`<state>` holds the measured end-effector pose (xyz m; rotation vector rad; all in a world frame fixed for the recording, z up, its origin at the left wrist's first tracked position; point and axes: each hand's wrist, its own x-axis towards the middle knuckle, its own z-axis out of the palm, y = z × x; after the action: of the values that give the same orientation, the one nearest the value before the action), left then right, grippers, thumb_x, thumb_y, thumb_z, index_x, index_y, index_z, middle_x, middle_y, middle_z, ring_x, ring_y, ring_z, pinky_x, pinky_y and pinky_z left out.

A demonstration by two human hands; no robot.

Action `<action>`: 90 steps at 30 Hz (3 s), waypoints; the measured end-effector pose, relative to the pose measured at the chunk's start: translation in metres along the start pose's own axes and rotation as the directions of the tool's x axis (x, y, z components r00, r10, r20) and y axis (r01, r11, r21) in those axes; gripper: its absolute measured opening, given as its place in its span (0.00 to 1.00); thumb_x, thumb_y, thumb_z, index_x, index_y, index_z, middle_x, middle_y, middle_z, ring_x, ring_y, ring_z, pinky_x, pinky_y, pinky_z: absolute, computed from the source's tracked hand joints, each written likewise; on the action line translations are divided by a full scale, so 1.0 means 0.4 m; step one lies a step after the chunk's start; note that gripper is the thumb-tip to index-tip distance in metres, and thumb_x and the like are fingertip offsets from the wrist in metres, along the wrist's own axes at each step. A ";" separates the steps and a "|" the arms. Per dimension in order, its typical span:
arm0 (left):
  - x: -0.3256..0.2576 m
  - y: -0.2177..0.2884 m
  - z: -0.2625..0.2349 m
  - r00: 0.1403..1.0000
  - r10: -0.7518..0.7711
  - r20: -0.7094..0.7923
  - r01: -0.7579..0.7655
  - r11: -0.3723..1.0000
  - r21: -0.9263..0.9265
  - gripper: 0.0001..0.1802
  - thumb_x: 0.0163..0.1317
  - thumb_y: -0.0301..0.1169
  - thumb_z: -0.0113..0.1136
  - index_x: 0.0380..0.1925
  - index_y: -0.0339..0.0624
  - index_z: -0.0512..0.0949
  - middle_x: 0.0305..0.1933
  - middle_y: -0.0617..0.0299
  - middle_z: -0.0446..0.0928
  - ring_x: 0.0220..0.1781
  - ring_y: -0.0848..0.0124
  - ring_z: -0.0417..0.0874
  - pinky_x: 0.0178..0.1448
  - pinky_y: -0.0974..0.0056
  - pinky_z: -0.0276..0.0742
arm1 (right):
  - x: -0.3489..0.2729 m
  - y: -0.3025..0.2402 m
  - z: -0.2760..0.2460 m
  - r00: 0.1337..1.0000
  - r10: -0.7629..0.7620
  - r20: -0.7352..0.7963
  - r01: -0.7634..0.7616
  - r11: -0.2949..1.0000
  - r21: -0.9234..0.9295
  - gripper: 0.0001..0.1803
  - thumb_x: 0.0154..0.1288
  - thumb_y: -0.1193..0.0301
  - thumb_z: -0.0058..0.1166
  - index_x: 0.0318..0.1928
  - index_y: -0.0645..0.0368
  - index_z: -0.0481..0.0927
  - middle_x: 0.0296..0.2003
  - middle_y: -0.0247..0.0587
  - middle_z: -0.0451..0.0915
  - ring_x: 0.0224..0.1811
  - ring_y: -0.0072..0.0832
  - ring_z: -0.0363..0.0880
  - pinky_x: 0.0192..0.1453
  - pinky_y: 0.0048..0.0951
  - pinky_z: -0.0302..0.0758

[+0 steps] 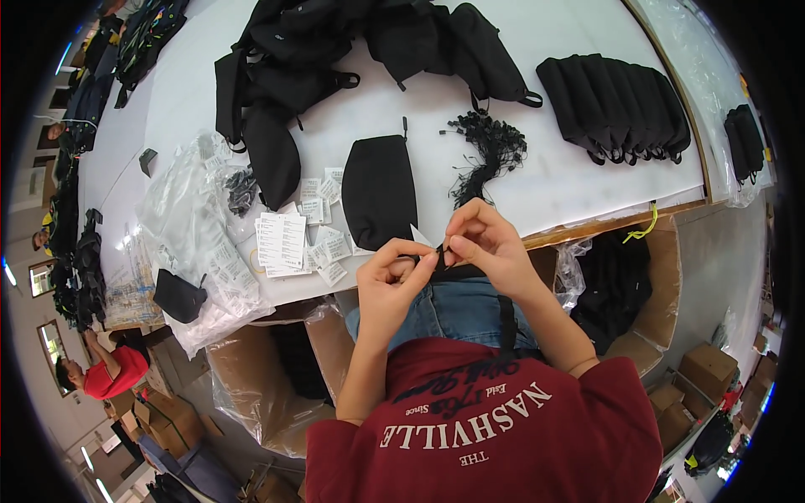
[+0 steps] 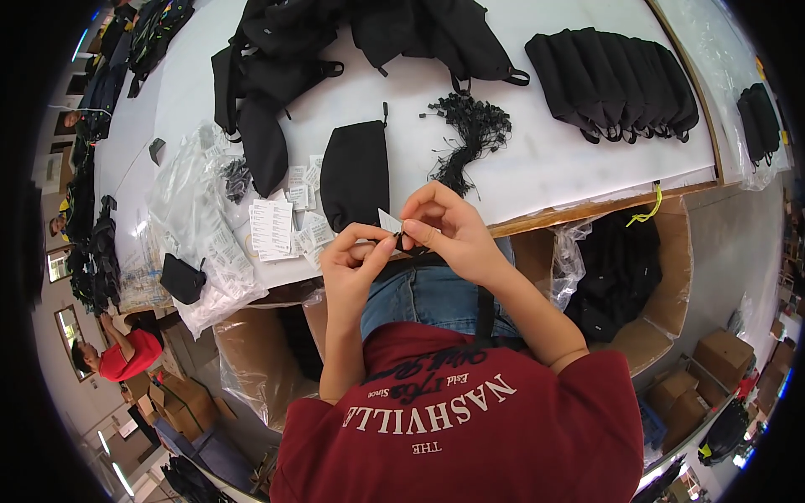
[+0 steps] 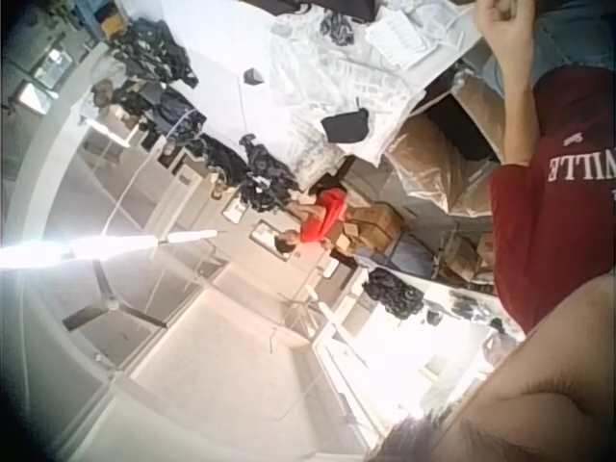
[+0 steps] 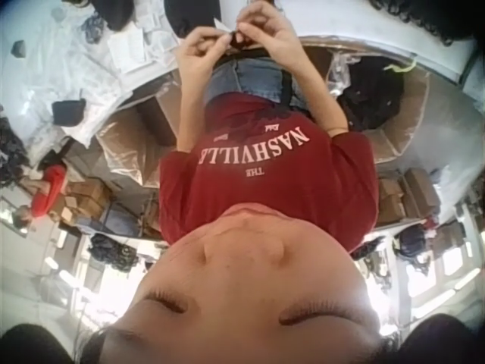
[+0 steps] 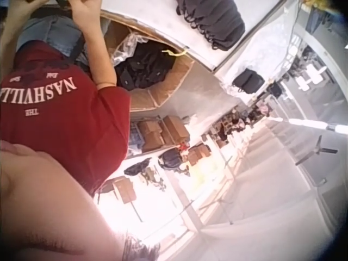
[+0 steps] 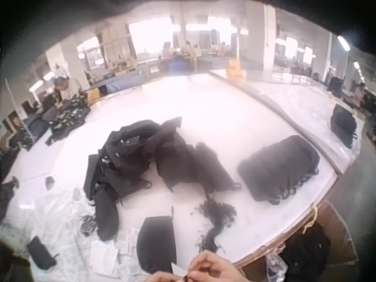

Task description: Placing silica gel packets and product tags into black zippered pouches.

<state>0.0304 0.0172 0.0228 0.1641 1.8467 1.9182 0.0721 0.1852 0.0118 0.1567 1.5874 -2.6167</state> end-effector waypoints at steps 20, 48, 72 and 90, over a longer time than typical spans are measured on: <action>-0.008 -0.011 0.003 0.999 0.023 0.023 -0.025 0.994 0.103 0.02 0.57 0.23 0.63 0.28 0.36 0.79 0.13 0.80 0.54 0.17 0.89 0.50 0.22 0.75 0.42 | 0.009 0.006 -0.005 0.999 -0.001 0.036 0.006 0.991 -0.135 0.08 0.61 0.79 0.56 0.38 0.59 0.70 0.32 0.30 0.72 0.35 0.17 0.70 0.41 0.19 0.69; -0.043 0.037 -0.032 0.972 0.034 0.234 -0.061 0.992 0.110 0.03 0.53 0.23 0.66 0.28 0.37 0.81 0.12 0.78 0.53 0.16 0.88 0.50 0.22 0.74 0.43 | 0.120 0.044 -0.130 0.989 0.081 -0.126 -0.126 0.902 -0.414 0.10 0.69 0.65 0.48 0.42 0.59 0.75 0.23 0.31 0.74 0.22 0.14 0.71 0.23 0.15 0.63; -0.037 0.044 0.035 0.811 -0.041 0.584 -0.105 0.971 0.214 0.04 0.51 0.22 0.66 0.27 0.36 0.81 0.16 0.73 0.68 0.20 0.86 0.63 0.24 0.76 0.53 | 0.078 0.140 -0.058 0.897 0.420 0.140 -0.416 0.907 -0.058 0.21 0.68 0.51 0.48 0.41 0.57 0.75 0.31 0.33 0.78 0.26 0.17 0.74 0.28 0.18 0.69; 0.039 0.085 -0.022 0.750 0.387 0.536 -0.657 0.349 0.668 0.18 0.49 0.24 0.65 0.43 0.42 0.76 0.55 0.59 0.75 0.58 0.58 0.72 0.61 0.57 0.62 | -0.003 -0.107 -0.034 0.970 -0.065 0.233 0.235 0.485 -0.843 0.07 0.59 0.69 0.50 0.33 0.59 0.75 0.22 0.48 0.76 0.27 0.49 0.76 0.30 0.43 0.71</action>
<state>0.0045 0.0160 0.0511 1.4661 2.5235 0.9728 0.0688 0.2168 0.0433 -0.2877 2.6910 -1.4834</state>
